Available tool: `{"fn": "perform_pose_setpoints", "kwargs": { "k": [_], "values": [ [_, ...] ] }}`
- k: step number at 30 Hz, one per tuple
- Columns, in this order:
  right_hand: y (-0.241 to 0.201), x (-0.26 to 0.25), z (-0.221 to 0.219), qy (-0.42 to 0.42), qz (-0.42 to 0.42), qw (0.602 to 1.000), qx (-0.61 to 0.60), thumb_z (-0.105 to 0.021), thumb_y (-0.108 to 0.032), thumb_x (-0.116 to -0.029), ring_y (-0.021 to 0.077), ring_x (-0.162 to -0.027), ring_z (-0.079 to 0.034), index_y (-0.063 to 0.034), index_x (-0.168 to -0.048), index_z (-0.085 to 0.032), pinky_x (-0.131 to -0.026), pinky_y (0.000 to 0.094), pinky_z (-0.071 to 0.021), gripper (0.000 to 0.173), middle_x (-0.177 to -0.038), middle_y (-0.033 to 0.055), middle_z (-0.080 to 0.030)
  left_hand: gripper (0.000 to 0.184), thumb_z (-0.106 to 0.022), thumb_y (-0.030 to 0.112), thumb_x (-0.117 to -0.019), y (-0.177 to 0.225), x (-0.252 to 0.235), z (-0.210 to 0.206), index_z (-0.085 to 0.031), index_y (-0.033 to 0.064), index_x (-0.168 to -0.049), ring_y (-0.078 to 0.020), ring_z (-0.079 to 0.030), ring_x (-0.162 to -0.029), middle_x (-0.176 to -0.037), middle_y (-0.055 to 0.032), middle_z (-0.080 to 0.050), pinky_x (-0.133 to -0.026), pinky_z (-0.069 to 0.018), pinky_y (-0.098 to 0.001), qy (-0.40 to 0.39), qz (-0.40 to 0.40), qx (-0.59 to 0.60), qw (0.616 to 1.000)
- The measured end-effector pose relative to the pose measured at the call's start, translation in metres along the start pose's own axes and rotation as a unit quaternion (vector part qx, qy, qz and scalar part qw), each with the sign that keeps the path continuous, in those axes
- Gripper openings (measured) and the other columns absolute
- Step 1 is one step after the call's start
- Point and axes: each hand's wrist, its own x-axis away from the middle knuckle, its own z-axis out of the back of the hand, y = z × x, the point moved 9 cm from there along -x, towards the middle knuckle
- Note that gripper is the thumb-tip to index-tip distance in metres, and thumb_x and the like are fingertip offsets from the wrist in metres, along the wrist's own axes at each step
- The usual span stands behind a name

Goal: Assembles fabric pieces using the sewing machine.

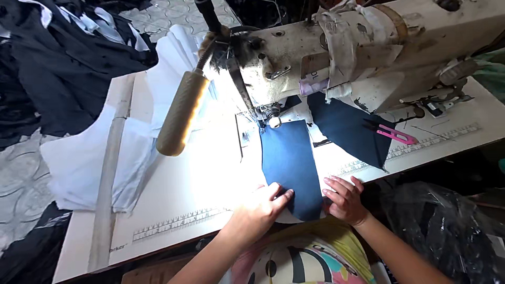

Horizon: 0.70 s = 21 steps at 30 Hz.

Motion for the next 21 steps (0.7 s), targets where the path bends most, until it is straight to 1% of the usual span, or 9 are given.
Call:
{"fn": "perform_pose_setpoints", "kwargs": {
  "k": [3,5,9,13,15,17,18,20,21],
  "values": [
    [-0.001,-0.001,0.001,-0.003,0.004,1.000,-0.002,-0.044,-0.027,-0.1054,0.0085,-0.135,-0.046,-0.0215,-0.117,-0.049,-0.124,0.0346,-0.0135,0.013,-0.128,-0.0004,-0.055,0.026,-0.056,0.011,-0.0932,0.005,-0.008,-0.007,-0.080,0.0117,-0.104,-0.0221,-0.065,-0.067,-0.085,-0.0098,-0.070,-0.060,-0.0516,-0.0306,0.010,-0.006,0.018,1.000],
    [-0.001,-0.002,0.001,-0.005,0.006,1.000,-0.006,-0.043,-0.023,-0.1052,0.0085,-0.134,-0.047,-0.0215,-0.116,-0.049,-0.124,0.0335,-0.0152,0.013,-0.127,-0.0007,-0.056,0.026,-0.056,0.011,-0.0935,0.006,-0.010,-0.010,-0.080,0.0116,-0.104,-0.0220,-0.065,-0.068,-0.085,-0.0100,-0.070,-0.062,-0.0524,-0.0303,0.010,-0.004,0.021,1.000],
    [-0.003,-0.001,0.001,-0.010,0.027,0.999,-0.012,-0.042,-0.025,-0.1070,0.0106,-0.136,-0.046,-0.0233,-0.117,-0.050,-0.124,0.0353,-0.0157,0.012,-0.129,0.0002,-0.054,0.026,-0.056,0.011,-0.0935,0.005,-0.008,-0.010,-0.080,0.0123,-0.105,-0.0206,-0.064,-0.067,-0.083,-0.0088,-0.068,-0.061,-0.0511,-0.0287,0.011,-0.006,0.018,1.000],
    [-0.004,-0.002,0.000,-0.015,0.041,0.999,0.004,-0.040,-0.028,-0.1090,0.0118,-0.135,-0.046,-0.0235,-0.118,-0.050,-0.123,0.0360,-0.0177,0.014,-0.127,0.0011,-0.054,0.027,-0.055,0.011,-0.0944,0.003,-0.004,-0.011,-0.079,0.0127,-0.107,-0.0208,-0.066,-0.070,-0.086,-0.0085,-0.070,-0.063,-0.0527,-0.0294,0.010,-0.004,0.019,1.000],
    [-0.004,-0.003,0.001,-0.023,0.041,0.999,0.005,-0.038,-0.026,-0.1094,0.0118,-0.134,-0.047,-0.0234,-0.117,-0.049,-0.123,0.0356,-0.0188,0.014,-0.126,0.0012,-0.054,0.027,-0.055,0.014,-0.0952,0.004,-0.005,-0.012,-0.079,0.0117,-0.108,-0.0219,-0.067,-0.071,-0.087,-0.0087,-0.070,-0.064,-0.0534,-0.0309,0.006,0.001,0.023,1.000],
    [-0.002,-0.002,0.002,-0.043,0.046,0.998,-0.010,-0.038,-0.028,-0.1092,0.0128,-0.134,-0.047,-0.0234,-0.119,-0.051,-0.121,0.0344,-0.0210,0.017,-0.128,0.0018,-0.054,0.034,-0.051,0.029,-0.0995,0.006,-0.004,-0.012,-0.078,0.0117,-0.111,-0.0234,-0.070,-0.078,-0.091,-0.0086,-0.072,-0.072,-0.0562,-0.0360,-0.005,0.015,0.014,1.000],
    [-0.001,-0.001,0.003,-0.062,0.049,0.996,-0.027,-0.038,-0.034,-0.1086,0.0135,-0.136,-0.045,-0.0233,-0.123,-0.052,-0.121,0.0335,-0.0212,0.022,-0.131,0.0023,-0.054,0.041,-0.047,0.040,-0.1024,0.007,0.000,-0.010,-0.077,0.0132,-0.113,-0.0236,-0.071,-0.085,-0.096,-0.0076,-0.073,-0.080,-0.0575,-0.0396,-0.010,0.027,0.000,1.000],
    [0.002,-0.002,0.006,-0.109,0.049,0.991,-0.057,-0.034,-0.053,-0.1074,0.0132,-0.143,-0.040,-0.0229,-0.132,-0.053,-0.122,0.0327,-0.0190,0.043,-0.139,0.0026,-0.052,0.053,-0.037,0.054,-0.1044,0.007,0.009,-0.005,-0.075,0.0185,-0.115,-0.0224,-0.072,-0.098,-0.107,-0.0041,-0.075,-0.095,-0.0522,-0.0484,-0.006,0.057,-0.028,0.998],
    [0.002,-0.004,0.008,-0.123,0.043,0.990,-0.061,-0.030,-0.061,-0.1060,0.0120,-0.144,-0.040,-0.0227,-0.132,-0.055,-0.122,0.0335,-0.0189,0.053,-0.140,0.0019,-0.054,0.057,-0.032,0.057,-0.1050,0.007,0.015,-0.004,-0.075,0.0213,-0.115,-0.0211,-0.071,-0.105,-0.112,-0.0020,-0.076,-0.100,-0.0481,-0.0525,0.000,0.074,-0.040,0.996]
  ]
}}
